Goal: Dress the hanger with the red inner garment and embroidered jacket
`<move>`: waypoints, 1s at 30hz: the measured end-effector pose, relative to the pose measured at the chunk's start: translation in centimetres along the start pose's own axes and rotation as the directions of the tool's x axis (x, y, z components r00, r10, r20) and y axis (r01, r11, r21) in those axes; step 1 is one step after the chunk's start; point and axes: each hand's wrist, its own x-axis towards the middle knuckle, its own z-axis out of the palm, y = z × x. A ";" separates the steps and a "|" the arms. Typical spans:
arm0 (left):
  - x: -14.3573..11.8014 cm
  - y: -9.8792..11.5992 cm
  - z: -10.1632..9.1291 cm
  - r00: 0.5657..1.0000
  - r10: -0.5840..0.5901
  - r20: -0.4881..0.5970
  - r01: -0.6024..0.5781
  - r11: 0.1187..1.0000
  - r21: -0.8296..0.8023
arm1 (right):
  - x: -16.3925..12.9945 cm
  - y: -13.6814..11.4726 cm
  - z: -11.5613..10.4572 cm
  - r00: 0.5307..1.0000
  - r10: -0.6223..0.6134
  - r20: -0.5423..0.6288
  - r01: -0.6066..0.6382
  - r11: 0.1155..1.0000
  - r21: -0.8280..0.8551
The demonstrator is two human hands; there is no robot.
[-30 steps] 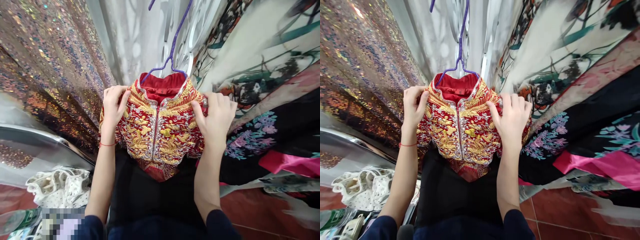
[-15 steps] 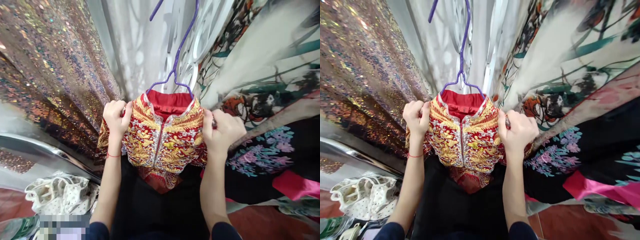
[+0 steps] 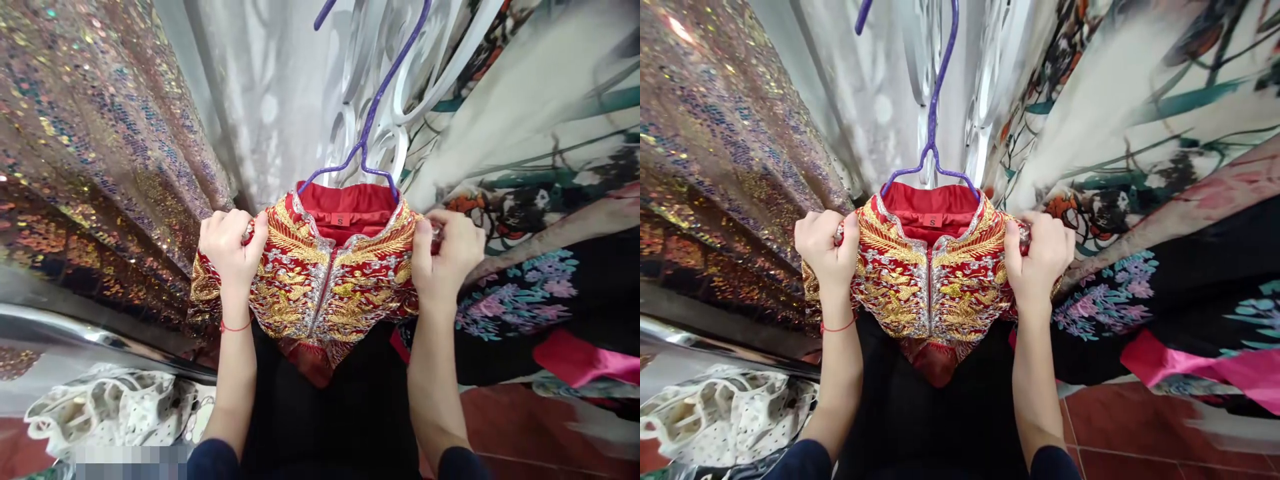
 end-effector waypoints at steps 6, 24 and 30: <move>-0.3 0.2 -0.7 0.999 0.013 0.042 -0.013 1.000 0.009 | -2.5 -6.3 -0.5 0.974 0.125 -0.188 -0.103 0.987 0.123; -2.0 1.4 -0.9 0.997 -0.073 -0.007 0.073 0.994 0.075 | -4.9 -11.5 1.0 0.594 0.378 0.710 -0.792 0.121 0.598; -2.4 2.3 -1.5 0.991 -0.124 0.049 0.120 0.990 0.079 | -6.2 -11.3 0.2 0.561 0.325 0.762 -0.806 0.003 0.592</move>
